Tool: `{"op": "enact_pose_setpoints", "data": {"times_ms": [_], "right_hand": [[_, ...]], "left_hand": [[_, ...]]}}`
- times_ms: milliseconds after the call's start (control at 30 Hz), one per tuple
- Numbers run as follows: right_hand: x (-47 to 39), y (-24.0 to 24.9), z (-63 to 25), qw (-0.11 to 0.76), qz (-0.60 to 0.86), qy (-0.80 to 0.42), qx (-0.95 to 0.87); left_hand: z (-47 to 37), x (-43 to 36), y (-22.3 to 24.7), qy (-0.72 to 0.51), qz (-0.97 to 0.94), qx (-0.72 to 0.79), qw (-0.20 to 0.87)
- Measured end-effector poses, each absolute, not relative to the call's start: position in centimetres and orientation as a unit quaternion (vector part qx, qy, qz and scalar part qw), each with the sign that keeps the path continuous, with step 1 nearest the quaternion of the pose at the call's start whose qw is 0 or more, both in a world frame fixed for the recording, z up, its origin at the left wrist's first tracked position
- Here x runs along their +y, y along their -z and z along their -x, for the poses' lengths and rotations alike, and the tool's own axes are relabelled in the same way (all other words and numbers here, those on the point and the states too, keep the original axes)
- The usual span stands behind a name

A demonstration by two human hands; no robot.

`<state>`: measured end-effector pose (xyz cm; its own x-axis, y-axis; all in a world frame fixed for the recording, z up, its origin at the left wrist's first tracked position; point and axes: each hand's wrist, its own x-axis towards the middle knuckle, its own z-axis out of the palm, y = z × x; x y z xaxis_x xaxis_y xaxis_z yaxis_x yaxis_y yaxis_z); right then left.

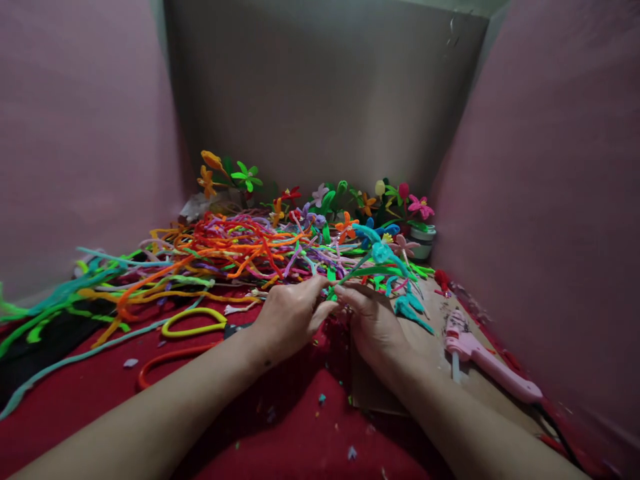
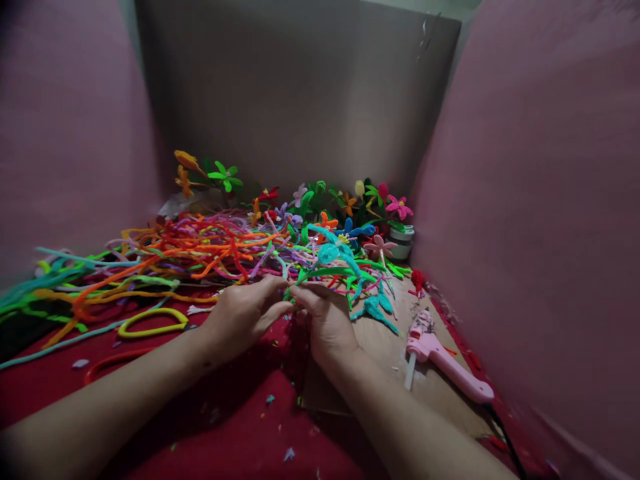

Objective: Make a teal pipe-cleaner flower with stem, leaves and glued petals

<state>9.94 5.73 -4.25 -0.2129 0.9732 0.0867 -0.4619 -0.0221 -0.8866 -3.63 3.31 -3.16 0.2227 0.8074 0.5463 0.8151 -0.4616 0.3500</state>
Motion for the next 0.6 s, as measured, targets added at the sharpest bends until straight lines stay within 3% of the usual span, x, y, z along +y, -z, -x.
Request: {"op": "enact_pose_setpoints", "data": {"times_ms": [133,267,333,433,533,600], "right_hand": [[5.5,4.4,-10.0,0.552,0.303,-0.628,-0.458],[5.4,4.6,-10.1,0.541,0.302,-0.62,-0.482],[5.5,4.7,-10.1,0.541,0.283,-0.617,-0.496],[5.7,4.8,-10.1,0.54,0.256,-0.609,-0.521],[5.8,4.8,-10.2,0.537,0.24,-0.606,-0.536],[5.9,4.7,-10.2,0.541,0.22,-0.617,-0.528]], "left_hand": [[3.8,3.4,4.0,0.279,0.807,-0.51,0.102],[3.7,3.4,3.7,0.327,0.8,-0.501,0.048],[3.5,3.4,3.1,0.383,0.768,-0.511,-0.044],[3.1,3.3,2.1,0.454,0.684,-0.497,-0.282],[2.9,3.2,1.6,0.467,0.573,-0.434,-0.515],[3.1,3.3,1.6,0.47,0.52,-0.377,-0.605]]}}
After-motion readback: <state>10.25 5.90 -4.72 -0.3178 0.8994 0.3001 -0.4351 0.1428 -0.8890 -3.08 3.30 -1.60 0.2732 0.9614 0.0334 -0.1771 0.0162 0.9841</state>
